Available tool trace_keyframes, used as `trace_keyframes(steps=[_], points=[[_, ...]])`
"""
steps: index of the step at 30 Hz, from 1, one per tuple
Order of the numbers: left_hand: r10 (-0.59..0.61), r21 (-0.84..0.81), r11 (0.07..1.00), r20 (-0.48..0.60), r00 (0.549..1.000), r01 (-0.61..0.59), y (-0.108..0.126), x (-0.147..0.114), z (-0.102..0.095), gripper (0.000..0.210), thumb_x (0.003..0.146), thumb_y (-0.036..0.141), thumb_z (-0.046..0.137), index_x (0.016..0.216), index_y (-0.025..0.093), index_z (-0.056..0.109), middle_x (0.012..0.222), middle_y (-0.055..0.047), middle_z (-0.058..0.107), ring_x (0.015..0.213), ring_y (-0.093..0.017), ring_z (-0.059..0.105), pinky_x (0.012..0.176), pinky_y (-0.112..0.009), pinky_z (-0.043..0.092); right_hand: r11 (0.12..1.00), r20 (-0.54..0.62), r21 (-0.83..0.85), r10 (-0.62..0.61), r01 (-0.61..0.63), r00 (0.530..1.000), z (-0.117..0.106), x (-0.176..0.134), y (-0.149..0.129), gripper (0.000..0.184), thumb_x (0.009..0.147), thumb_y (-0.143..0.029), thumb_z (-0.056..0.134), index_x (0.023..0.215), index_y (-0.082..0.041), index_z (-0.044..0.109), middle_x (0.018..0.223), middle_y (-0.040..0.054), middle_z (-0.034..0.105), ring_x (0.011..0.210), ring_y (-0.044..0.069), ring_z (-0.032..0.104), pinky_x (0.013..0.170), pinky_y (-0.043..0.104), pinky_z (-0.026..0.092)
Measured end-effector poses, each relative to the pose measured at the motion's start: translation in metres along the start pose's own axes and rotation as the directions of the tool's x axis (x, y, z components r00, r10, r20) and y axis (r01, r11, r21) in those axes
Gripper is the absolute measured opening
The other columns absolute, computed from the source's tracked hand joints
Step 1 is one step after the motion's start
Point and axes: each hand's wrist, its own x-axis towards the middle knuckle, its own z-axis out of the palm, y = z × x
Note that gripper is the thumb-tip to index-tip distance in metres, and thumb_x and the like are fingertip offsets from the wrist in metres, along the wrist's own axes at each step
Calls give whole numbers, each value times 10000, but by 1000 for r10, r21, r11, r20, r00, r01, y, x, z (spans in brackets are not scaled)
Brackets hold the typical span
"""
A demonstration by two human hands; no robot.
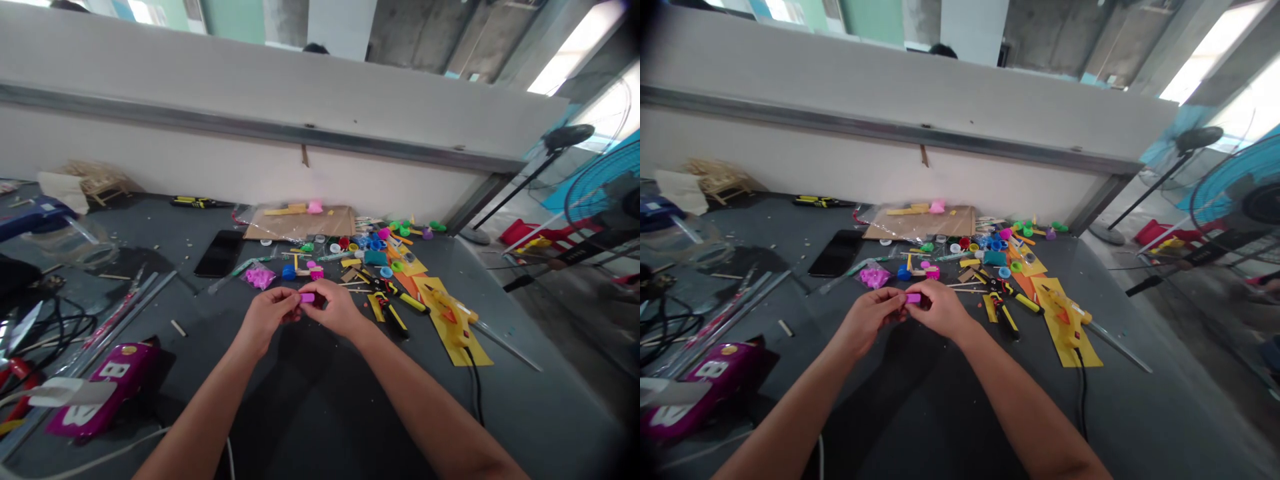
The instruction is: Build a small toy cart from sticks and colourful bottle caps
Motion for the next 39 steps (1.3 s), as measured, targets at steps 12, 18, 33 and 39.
trace_keyframes(steps=[12, 18, 33, 39], points=[[-154, 7, 988, 18, 988, 154, -11, 0, 0, 329, 669, 449, 678, 690, 126, 622, 614, -11, 585, 571, -97, 549, 542, -220, 480, 990, -47, -100, -101, 95, 994, 14, -4, 16, 90, 795, -215, 559, 865, -191, 610, 792, 30, 614, 762, 145, 561, 715, 258, 444], [-174, -31, 984, 29, 984, 174, -12, 4, -8, 221, 635, 339, 722, 697, 139, 652, 611, 8, 579, 560, -71, 525, 541, -183, 454, 993, -23, -58, -104, 103, 994, 15, -5, 21, 173, 823, -320, 586, 945, -209, 637, 877, 51, 647, 822, 156, 587, 756, 274, 456], [35, 327, 945, -81, 996, -7, -16, 9, -7, 207, 652, 355, 638, 683, 153, 664, 555, 6, 593, 494, -106, 527, 515, -225, 426, 985, 1, -144, -94, 93, 996, 16, -5, 20, 106, 764, -156, 516, 788, -185, 615, 778, 40, 609, 784, 157, 543, 743, 278, 425], [378, 736, 661, -162, 911, -144, -15, 9, -15, 175, 715, 353, 569, 742, 221, 679, 670, 5, 667, 605, -153, 594, 568, -242, 426, 801, 192, 479, 303, -359, 933, 23, -9, 18, 99, 723, -271, 584, 733, -173, 590, 607, -41, 536, 471, 65, 431, 455, 192, 350]])
